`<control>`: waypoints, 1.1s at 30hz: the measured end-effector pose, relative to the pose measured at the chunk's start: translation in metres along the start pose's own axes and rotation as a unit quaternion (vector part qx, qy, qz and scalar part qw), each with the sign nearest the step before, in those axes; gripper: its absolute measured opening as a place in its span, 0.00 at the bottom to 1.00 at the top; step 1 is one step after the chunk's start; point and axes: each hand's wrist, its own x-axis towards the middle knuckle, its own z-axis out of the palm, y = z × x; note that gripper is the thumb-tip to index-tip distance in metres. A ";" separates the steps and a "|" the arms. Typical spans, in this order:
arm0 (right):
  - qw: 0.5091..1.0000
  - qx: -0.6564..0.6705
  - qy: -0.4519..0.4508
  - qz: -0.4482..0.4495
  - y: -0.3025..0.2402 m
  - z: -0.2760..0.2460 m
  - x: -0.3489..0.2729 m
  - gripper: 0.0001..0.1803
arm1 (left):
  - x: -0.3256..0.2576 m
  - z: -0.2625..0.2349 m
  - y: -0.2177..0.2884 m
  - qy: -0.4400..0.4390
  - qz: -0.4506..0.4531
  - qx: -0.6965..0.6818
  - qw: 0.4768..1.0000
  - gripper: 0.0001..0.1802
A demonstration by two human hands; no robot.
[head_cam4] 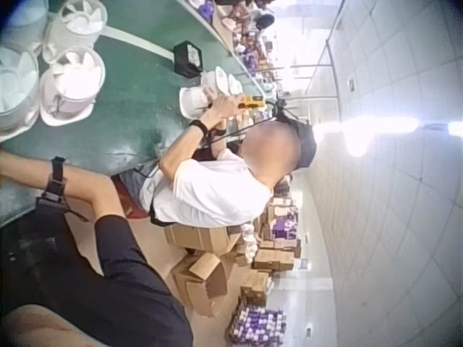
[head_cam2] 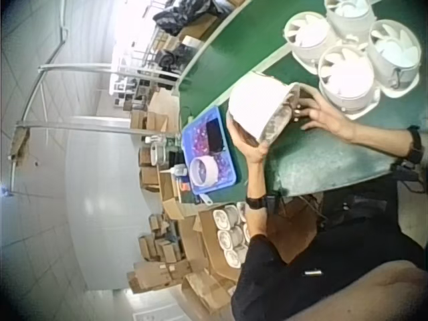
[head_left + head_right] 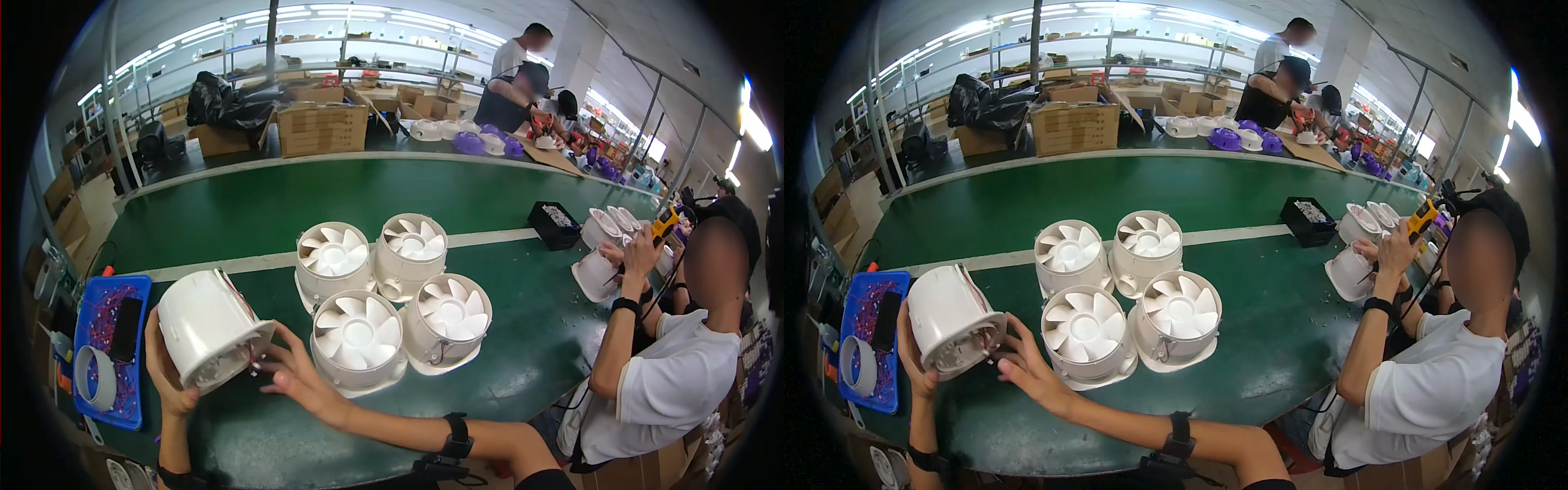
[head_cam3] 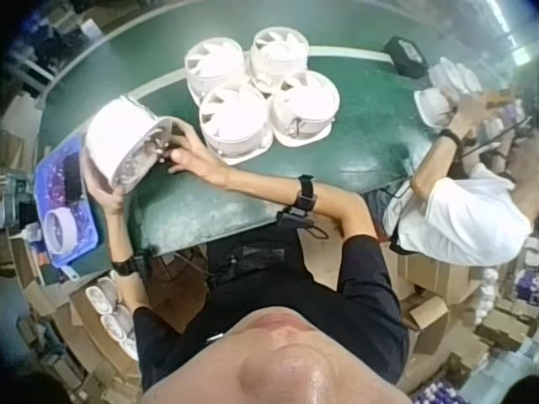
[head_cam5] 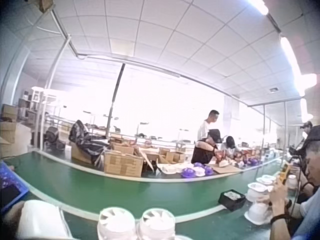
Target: The person assembles white plastic fan units on a green workbench. They pick up fan housings and circuit boards from a cardboard box, fit the components together, and inspect the internal wiring and assembly. The person handles the units one at a time, rotating them to check different angles before placing them on the table.
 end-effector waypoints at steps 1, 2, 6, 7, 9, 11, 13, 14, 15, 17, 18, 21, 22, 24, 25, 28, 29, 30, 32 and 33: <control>1.000 -0.027 0.000 -0.014 0.001 0.001 0.000 0.52 | -0.002 0.002 0.002 0.004 0.023 0.027 0.999 0.74; 0.998 -0.055 0.001 -0.029 0.002 0.002 0.000 0.54 | -0.007 -0.001 0.000 -0.010 0.032 0.052 0.998 0.75; 0.991 -0.123 0.015 -0.050 -0.002 0.004 0.001 0.64 | -0.018 0.000 -0.002 -0.020 0.048 0.080 0.995 0.79; 0.988 -0.142 0.014 -0.058 -0.002 0.004 0.001 0.65 | -0.020 -0.002 -0.005 -0.019 0.062 0.087 0.994 0.79; 0.985 -0.153 0.027 -0.078 -0.001 0.008 0.002 0.68 | -0.023 -0.006 -0.015 -0.016 0.089 0.101 0.991 0.81; 0.980 -0.173 0.037 -0.091 -0.001 0.010 0.003 0.70 | -0.025 -0.010 -0.019 -0.040 0.137 0.144 0.979 0.81; 0.973 -0.204 0.045 -0.096 -0.004 0.007 0.003 0.72 | -0.026 -0.008 -0.019 -0.056 0.178 0.181 0.966 0.81; 0.971 -0.211 0.048 -0.100 -0.004 0.007 0.004 0.73 | -0.025 -0.005 -0.015 -0.059 0.196 0.197 0.959 0.80; 0.969 -0.218 0.050 -0.104 -0.004 0.007 0.004 0.74 | -0.024 -0.003 -0.011 -0.063 0.215 0.214 0.951 0.80; 0.967 -0.227 0.055 -0.105 -0.006 0.006 0.004 0.75 | -0.023 0.002 -0.007 -0.064 0.198 0.210 0.955 0.80; 0.968 -0.225 0.055 -0.101 -0.006 0.007 0.005 0.75 | -0.024 0.002 -0.004 -0.065 0.190 0.212 0.956 0.79; 0.974 -0.197 0.064 -0.089 0.001 0.006 0.008 0.75 | -0.030 0.009 -0.004 -0.031 0.096 0.181 0.978 0.77; 0.977 -0.185 0.070 -0.084 0.003 0.005 0.008 0.75 | -0.030 0.011 -0.003 -0.030 0.091 0.189 0.977 0.75; 0.977 -0.176 0.083 -0.084 0.004 0.003 0.009 0.74 | -0.030 0.016 -0.001 -0.027 0.080 0.202 0.976 0.73; 0.977 -0.172 0.089 -0.084 0.003 0.003 0.009 0.74 | -0.029 0.020 0.002 -0.011 0.061 0.177 0.982 0.72; 0.981 -0.165 0.082 -0.066 -0.010 0.008 0.008 0.74 | -0.023 0.022 0.012 0.019 0.035 0.158 0.987 0.70; 0.973 -0.198 0.080 -0.082 -0.012 0.009 0.008 0.74 | -0.022 0.019 0.012 0.019 0.046 0.190 0.981 0.69; 0.965 -0.231 0.079 -0.096 -0.012 0.009 0.009 0.73 | -0.021 0.016 0.013 0.019 0.056 0.221 0.974 0.68; 0.959 -0.252 0.069 -0.112 -0.011 0.013 0.008 0.70 | -0.020 0.015 0.018 -0.031 0.110 0.285 0.952 0.66; 0.948 -0.281 0.078 -0.129 -0.008 0.013 0.009 0.70 | -0.020 0.016 0.021 -0.054 0.137 0.315 0.937 0.65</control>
